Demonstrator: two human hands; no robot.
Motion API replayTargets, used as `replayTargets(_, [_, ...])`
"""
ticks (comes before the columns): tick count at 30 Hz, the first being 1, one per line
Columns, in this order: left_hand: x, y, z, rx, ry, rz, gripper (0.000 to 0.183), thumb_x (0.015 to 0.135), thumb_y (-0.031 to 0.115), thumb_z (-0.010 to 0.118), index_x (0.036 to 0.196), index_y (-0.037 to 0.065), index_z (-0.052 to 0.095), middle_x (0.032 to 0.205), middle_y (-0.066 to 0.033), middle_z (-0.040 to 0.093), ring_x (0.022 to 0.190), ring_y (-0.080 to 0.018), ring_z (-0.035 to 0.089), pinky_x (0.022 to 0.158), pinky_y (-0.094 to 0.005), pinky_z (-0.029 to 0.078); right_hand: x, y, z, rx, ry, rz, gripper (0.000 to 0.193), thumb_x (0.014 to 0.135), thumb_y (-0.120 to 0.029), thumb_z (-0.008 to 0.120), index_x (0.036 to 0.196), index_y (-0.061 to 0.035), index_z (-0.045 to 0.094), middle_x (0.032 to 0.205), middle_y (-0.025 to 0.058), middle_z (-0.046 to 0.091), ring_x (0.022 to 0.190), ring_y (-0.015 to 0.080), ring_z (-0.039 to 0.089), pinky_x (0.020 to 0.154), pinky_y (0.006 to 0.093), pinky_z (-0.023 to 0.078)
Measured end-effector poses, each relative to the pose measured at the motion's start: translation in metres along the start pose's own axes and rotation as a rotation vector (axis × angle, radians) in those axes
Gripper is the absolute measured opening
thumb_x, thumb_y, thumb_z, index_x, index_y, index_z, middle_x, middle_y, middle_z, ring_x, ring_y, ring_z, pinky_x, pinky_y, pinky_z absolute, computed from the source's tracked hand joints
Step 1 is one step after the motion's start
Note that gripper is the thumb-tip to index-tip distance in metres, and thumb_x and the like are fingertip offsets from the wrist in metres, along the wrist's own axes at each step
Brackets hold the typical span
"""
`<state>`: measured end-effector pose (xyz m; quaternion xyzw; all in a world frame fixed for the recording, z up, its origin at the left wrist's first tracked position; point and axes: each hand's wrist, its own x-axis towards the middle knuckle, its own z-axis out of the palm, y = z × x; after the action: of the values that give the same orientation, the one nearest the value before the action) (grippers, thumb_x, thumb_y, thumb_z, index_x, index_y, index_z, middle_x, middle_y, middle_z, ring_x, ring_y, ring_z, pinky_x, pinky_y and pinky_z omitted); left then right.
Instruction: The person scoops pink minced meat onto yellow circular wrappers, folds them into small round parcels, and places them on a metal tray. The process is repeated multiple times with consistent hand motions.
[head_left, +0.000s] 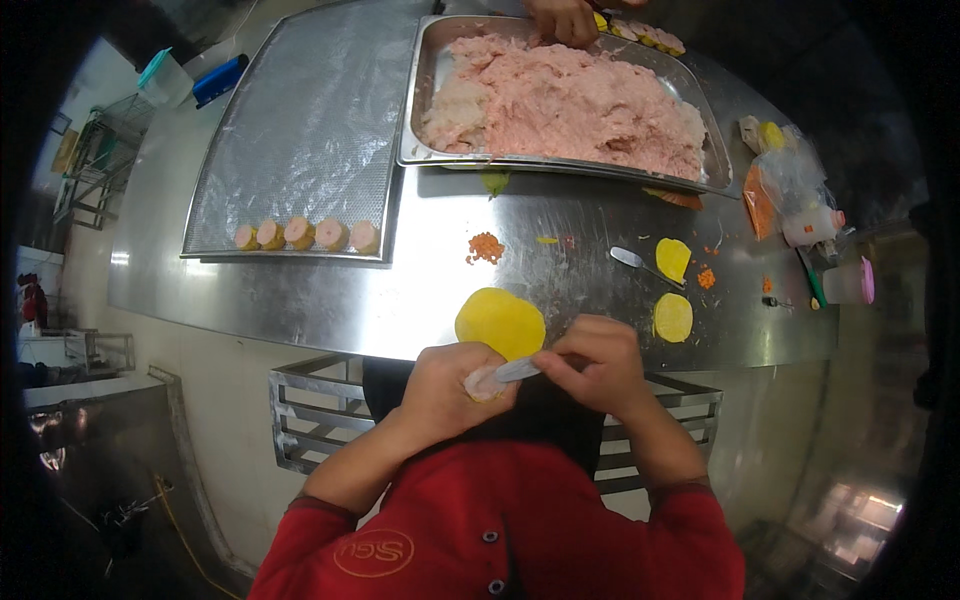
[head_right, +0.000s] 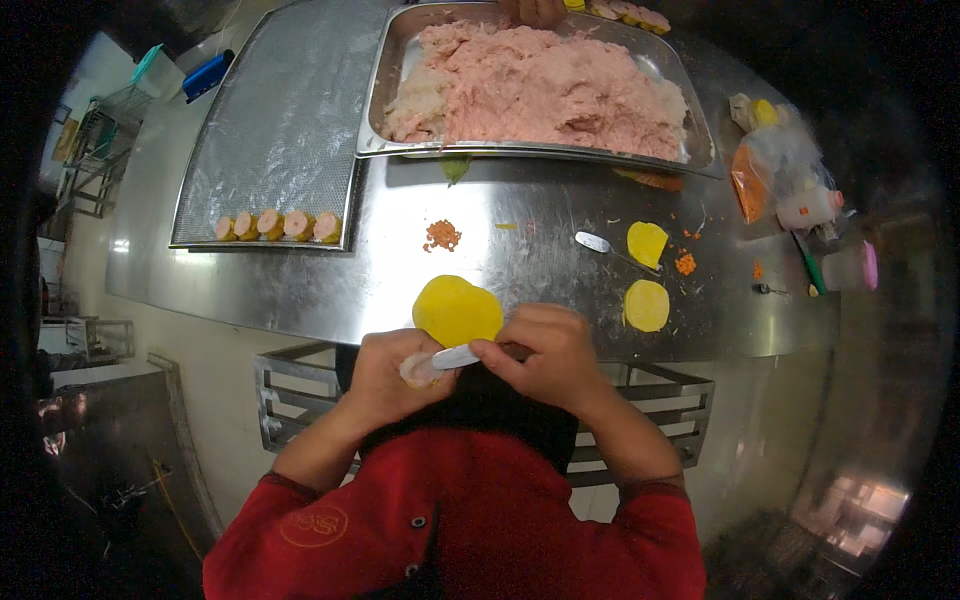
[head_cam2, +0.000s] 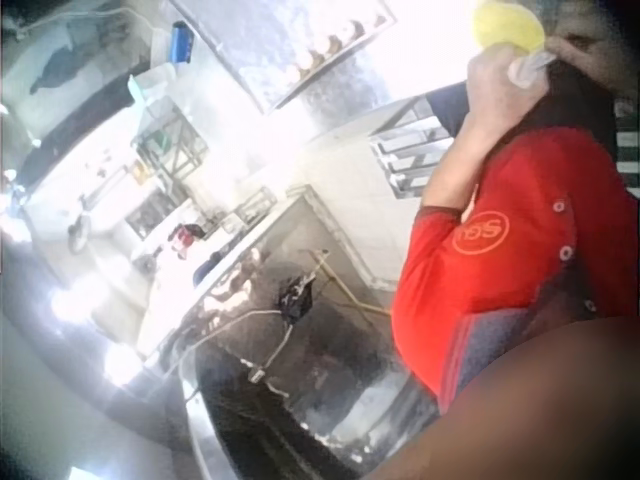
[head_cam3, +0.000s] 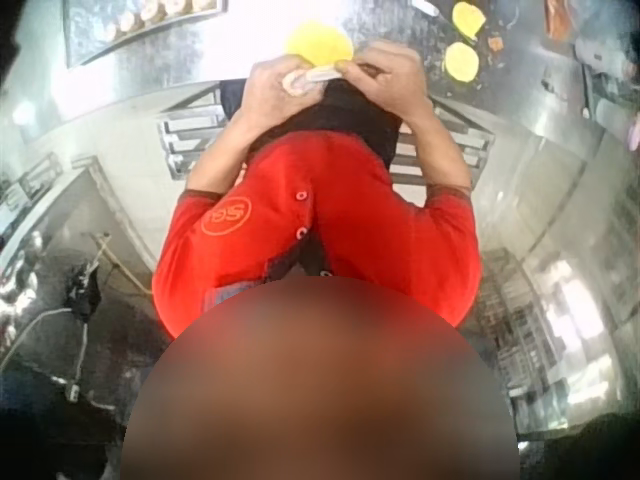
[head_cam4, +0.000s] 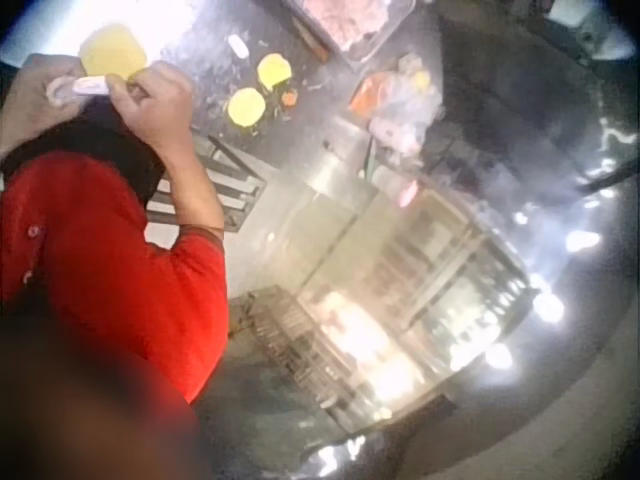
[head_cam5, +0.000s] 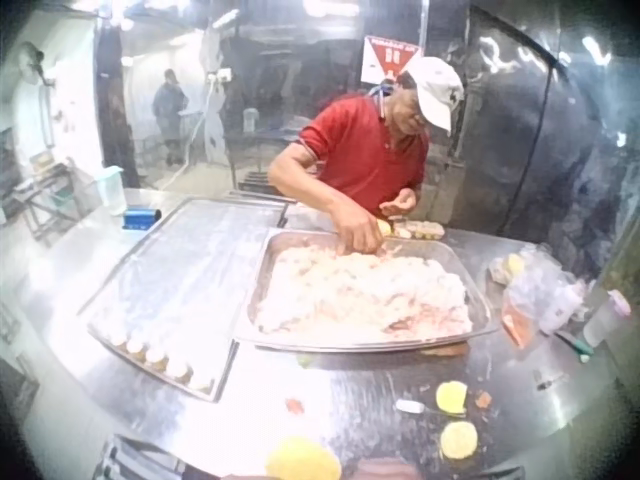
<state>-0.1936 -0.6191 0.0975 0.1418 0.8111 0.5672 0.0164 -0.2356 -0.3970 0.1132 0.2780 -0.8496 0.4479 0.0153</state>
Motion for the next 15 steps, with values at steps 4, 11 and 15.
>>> replayTargets(4, [0.001,0.001,0.0,-0.004,-0.033,0.012,0.022,0.076,0.014,0.087,0.09,0.007,0.073,0.079,-0.0112,0.072,0.071,-0.0299,0.073,0.065,-0.0361,0.057,-0.002,-0.003,0.006,0.037,0.05,-0.03,0.024,0.082,-0.019,0.086,0.071,-0.006,0.069,0.065,0.0064,0.061,0.054,0.0227,0.059,0.052,0.0352,0.045])
replayTargets(11, [0.004,0.002,-0.003,0.003,0.07,0.019,0.04,0.072,0.003,0.087,0.109,0.003,0.072,0.104,-0.0111,0.075,0.083,-0.0223,0.072,0.076,-0.032,0.057,-0.01,0.007,-0.003,0.12,0.126,0.138,0.02,0.084,-0.015,0.085,0.076,-0.0016,0.073,0.066,0.0072,0.061,0.052,0.0177,0.056,0.049,0.0311,0.042])
replayTargets(15, [0.008,-0.003,-0.007,0.01,-0.022,0.124,0.053,0.069,-0.001,0.087,0.117,0.003,0.068,0.11,-0.0118,0.074,0.087,-0.0235,0.072,0.081,-0.0339,0.057,-0.015,0.009,-0.013,0.144,-0.028,0.186,0.014,0.08,-0.009,0.082,0.074,-0.0018,0.072,0.067,0.0062,0.064,0.059,0.018,0.058,0.058,0.0313,0.043])
